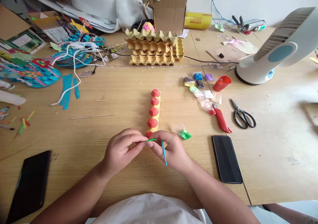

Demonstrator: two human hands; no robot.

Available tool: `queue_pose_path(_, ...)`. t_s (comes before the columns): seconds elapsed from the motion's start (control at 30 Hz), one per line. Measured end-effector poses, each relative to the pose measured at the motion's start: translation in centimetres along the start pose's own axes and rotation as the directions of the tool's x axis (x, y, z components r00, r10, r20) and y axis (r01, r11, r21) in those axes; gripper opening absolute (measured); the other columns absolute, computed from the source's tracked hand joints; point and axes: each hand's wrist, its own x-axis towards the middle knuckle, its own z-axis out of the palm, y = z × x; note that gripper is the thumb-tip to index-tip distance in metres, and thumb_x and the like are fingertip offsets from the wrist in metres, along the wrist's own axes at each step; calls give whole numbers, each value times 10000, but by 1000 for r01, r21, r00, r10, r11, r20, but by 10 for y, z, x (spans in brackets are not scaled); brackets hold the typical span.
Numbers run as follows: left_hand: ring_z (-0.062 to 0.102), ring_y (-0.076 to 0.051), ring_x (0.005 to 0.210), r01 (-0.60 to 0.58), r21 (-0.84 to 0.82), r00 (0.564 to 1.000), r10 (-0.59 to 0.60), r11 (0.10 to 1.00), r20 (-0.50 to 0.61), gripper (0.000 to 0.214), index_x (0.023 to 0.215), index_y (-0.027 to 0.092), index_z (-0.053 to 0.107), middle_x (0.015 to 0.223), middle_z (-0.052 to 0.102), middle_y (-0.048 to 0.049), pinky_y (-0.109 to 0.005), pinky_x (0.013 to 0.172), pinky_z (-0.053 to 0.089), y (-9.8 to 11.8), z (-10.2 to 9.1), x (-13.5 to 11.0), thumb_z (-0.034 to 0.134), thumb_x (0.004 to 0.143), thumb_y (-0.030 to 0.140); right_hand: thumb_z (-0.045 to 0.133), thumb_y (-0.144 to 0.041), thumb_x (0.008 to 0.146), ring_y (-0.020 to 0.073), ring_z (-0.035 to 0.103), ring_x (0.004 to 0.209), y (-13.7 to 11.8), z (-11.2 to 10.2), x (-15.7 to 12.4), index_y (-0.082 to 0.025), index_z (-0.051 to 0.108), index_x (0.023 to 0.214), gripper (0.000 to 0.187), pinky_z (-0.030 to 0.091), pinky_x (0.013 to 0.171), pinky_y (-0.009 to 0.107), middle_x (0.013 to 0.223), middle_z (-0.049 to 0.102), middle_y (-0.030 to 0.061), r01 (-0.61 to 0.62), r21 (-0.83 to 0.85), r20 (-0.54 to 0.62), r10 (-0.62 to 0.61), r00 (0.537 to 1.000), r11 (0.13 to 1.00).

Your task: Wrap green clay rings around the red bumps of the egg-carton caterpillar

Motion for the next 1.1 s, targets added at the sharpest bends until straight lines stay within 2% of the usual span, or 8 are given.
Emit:
queue_pose_path(0.13, 697, -132, 833, 20, -2, 1000, -19, 1000, 24, 236, 1142, 234, 746, 939, 752, -27, -247, 765, 570, -1, -2, 1, 701, 939, 122, 602, -441, 1018, 165, 647, 693, 0, -2, 1, -177, 716, 945, 296, 500, 633, 274, 781, 729, 46, 3, -35, -3, -3, 1000, 999)
queue_pose_path(0.2, 708, -135, 875, 89, -59, 995, -86, 994, 48, 308, 1242, 257, 728, 989, 754, -35, -244, 779, 579, -3, -3, 2, 643, 976, 125, 571, -417, 1036, 164, 643, 688, 0, -4, 1, -181, 715, 942, 292, 496, 642, 280, 782, 729, 45, 17, -77, -9, -18, 1000, 997)
queue_pose_path(0.3, 726, -151, 926, 220, -165, 975, -213, 961, 57, 268, 1207, 270, 752, 1047, 759, -45, -247, 779, 599, -8, -2, 1, 614, 998, 174, 547, -408, 1048, 170, 650, 713, 2, -5, 4, -187, 714, 924, 303, 500, 659, 287, 805, 734, 50, 26, -111, -17, -28, 999, 993)
queue_pose_path(0.47, 758, -178, 836, 460, -337, 877, -480, 821, 28, 109, 985, 206, 750, 927, 789, -38, -279, 760, 636, -18, 8, 0, 725, 927, 295, 604, -390, 1014, 163, 637, 678, 9, -6, 13, -189, 711, 955, 235, 493, 649, 283, 765, 721, 34, -16, -153, -102, 0, 995, 988)
queue_pose_path(0.7, 772, -210, 865, 579, -392, 800, -591, 715, 103, 196, 1024, 187, 786, 965, 816, -72, -323, 791, 638, -37, 16, 1, 720, 916, 337, 606, -269, 996, 164, 581, 653, 23, -8, 21, -191, 717, 977, 137, 425, 632, 285, 745, 690, 25, 2, -436, -64, -33, 997, 900)
queue_pose_path(0.8, 764, -206, 882, 567, -326, 813, -578, 756, 73, 180, 1032, 195, 786, 987, 814, -69, -328, 821, 623, -43, 17, 0, 697, 934, 317, 575, -242, 1012, 200, 591, 714, 26, -8, 22, -184, 714, 968, 157, 406, 669, 307, 767, 686, 52, 40, -625, -11, -60, 998, 779)
queue_pose_path(0.93, 735, -191, 893, 468, -164, 882, -470, 868, 33, 118, 969, 212, 779, 981, 794, -54, -307, 803, 593, -45, 19, 1, 675, 947, 264, 536, -242, 1030, 241, 606, 777, 25, -7, 24, -183, 717, 959, 204, 366, 667, 322, 784, 691, 76, 38, -789, 38, -12, 999, 613)
queue_pose_path(1.1, 725, -185, 841, 420, -83, 906, -423, 904, -13, 99, 975, 212, 753, 957, 783, -54, -310, 779, 584, -45, 22, 0, 659, 947, 228, 536, -255, 1038, 249, 618, 805, 25, -4, 26, -194, 722, 980, 205, 337, 669, 330, 806, 707, 76, 20, -839, 50, 39, 998, 544)
